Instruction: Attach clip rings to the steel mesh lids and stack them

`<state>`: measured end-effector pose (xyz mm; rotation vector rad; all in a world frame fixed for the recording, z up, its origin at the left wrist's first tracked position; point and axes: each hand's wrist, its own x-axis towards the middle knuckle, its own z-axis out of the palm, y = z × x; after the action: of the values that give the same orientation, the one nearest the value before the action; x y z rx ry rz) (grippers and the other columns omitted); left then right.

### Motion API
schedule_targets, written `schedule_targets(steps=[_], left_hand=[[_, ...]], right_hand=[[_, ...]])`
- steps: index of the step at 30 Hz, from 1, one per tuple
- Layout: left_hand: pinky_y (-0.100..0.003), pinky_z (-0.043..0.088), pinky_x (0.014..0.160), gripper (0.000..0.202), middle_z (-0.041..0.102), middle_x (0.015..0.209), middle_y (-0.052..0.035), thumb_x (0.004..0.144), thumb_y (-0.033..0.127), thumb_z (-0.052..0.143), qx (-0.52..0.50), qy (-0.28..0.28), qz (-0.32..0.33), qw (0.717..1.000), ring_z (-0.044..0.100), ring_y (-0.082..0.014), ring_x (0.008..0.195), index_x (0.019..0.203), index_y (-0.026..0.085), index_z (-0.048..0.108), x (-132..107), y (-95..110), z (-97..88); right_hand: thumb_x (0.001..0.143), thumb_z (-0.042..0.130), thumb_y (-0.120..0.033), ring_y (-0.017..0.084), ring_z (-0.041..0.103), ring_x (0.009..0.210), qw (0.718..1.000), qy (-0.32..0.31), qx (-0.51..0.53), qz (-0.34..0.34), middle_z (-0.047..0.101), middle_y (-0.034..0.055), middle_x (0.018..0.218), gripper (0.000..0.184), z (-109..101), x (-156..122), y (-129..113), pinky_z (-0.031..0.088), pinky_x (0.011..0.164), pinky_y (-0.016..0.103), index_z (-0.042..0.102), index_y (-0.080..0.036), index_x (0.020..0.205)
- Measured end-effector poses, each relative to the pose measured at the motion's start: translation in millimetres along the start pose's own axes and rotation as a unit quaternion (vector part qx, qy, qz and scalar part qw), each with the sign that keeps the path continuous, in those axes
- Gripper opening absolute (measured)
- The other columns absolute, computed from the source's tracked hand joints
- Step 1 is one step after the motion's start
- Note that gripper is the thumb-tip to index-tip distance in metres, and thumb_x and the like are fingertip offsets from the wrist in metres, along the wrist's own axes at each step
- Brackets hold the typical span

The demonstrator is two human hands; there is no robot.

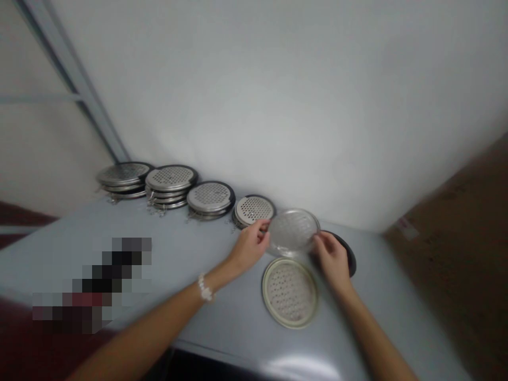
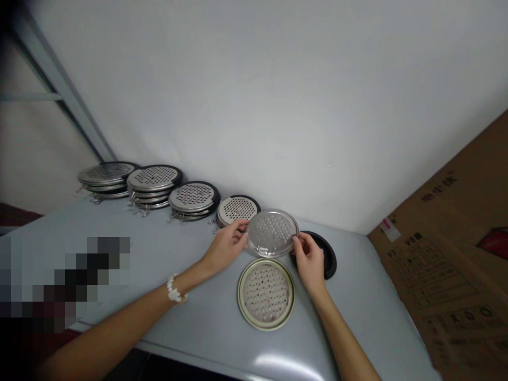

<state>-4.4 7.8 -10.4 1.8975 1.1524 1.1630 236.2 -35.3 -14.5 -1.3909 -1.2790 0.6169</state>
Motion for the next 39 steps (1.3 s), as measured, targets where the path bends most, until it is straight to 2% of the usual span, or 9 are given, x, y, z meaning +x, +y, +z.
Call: schedule_targets(steps=[3,6,15,19,24,28,31,35,39], left_hand=[[-0.031,0.057,0.080,0.026,0.069,0.106,-0.0063,0.093,0.014,0.050,0.081,0.034,0.090,0.992,0.069,-0.0171,0.087,0.118,0.018,0.057,-2.5,7.2,-4.1],[-0.036,0.055,0.089,0.025,0.067,0.110,-0.0076,0.093,0.010,0.046,0.169,0.018,0.157,0.973,0.065,-0.0206,0.100,0.114,0.018,0.057,-5.3,10.5,-7.1],[-0.036,0.056,0.084,0.024,0.066,0.095,-0.0063,0.079,0.004,0.052,0.256,-0.040,0.216,0.941,0.064,-0.0221,0.092,0.099,0.017,0.057,-10.4,13.2,-8.0],[-0.036,0.056,0.086,0.022,0.068,0.096,-0.0068,0.082,0.005,0.052,0.219,0.003,0.246,0.944,0.065,-0.0216,0.094,0.099,0.017,0.058,-8.9,14.9,-9.3],[-0.035,0.056,0.084,0.021,0.069,0.094,-0.0063,0.082,0.006,0.052,0.192,0.034,0.299,0.934,0.066,-0.0202,0.092,0.098,0.017,0.059,-7.8,18.8,-15.3],[-0.031,0.055,0.076,0.017,0.070,0.093,-0.0062,0.080,0.010,0.056,0.190,-0.042,0.384,0.903,0.063,-0.0188,0.086,0.095,0.017,0.061,-10.2,22.2,-19.5],[-0.032,0.053,0.077,0.011,0.070,0.096,-0.0064,0.084,0.018,0.060,0.197,-0.135,0.426,0.873,0.061,-0.0189,0.084,0.095,0.017,0.063,-15.1,26.2,-15.1],[-0.039,0.048,0.093,0.033,0.069,0.108,-0.0097,0.085,0.039,0.068,0.208,-0.230,0.418,0.854,0.060,-0.0260,0.103,0.110,0.018,0.064,-23.1,32.3,-3.4],[-0.043,0.044,0.100,0.056,0.066,0.119,-0.0116,0.078,0.054,0.074,0.200,-0.283,0.374,0.860,0.058,-0.0299,0.114,0.120,0.020,0.061,-27.3,37.7,-1.7]], right_hand=[[0.088,0.059,-0.048,0.022,0.065,0.075,1.000,-0.002,-0.018,-0.025,0.072,0.0072,0.086,0.035,-0.1,-1.3,1.1,0.052,0.069,0.031,0.067,-0.017,0.101],[0.088,0.056,-0.039,0.023,0.066,0.079,0.995,-0.010,-0.084,-0.054,0.074,0.0085,0.089,0.028,0.2,-2.2,4.6,0.052,0.073,0.033,0.069,-0.017,0.099],[0.068,0.044,-0.015,0.024,0.068,0.086,0.980,-0.008,-0.161,-0.118,0.075,0.0090,0.096,0.040,-0.1,-3.8,10.9,0.052,0.078,0.035,0.072,-0.017,0.097],[0.069,0.048,-0.018,0.025,0.067,0.089,0.990,0.014,-0.111,-0.087,0.075,0.0088,0.098,0.037,0.2,-4.3,5.0,0.052,0.080,0.037,0.072,-0.018,0.098],[0.066,0.065,-0.022,0.026,0.068,0.093,0.995,-0.003,0.103,0.017,0.076,0.0070,0.098,0.027,-3.0,2.6,2.1,0.053,0.085,0.037,0.072,-0.021,0.092],[0.064,0.068,-0.025,0.027,0.070,0.092,0.949,-0.068,0.266,0.155,0.077,0.0076,0.098,0.023,-12.1,12.9,5.5,0.054,0.083,0.037,0.074,-0.021,0.085],[0.073,0.067,-0.038,0.027,0.071,0.091,0.936,-0.094,0.280,0.190,0.078,0.0086,0.090,0.021,-16.9,15.9,5.6,0.054,0.086,0.038,0.075,-0.020,0.081],[0.075,0.075,-0.039,0.025,0.070,0.095,0.974,-0.160,0.127,0.097,0.077,0.0070,0.095,0.024,-13.4,8.0,-1.0,0.052,0.091,0.037,0.074,-0.020,0.090],[0.079,0.072,-0.033,0.024,0.069,0.093,0.973,-0.230,0.003,-0.001,0.075,0.0078,0.098,0.024,-2.0,-4.4,-7.2,0.053,0.091,0.039,0.073,-0.018,0.097]])
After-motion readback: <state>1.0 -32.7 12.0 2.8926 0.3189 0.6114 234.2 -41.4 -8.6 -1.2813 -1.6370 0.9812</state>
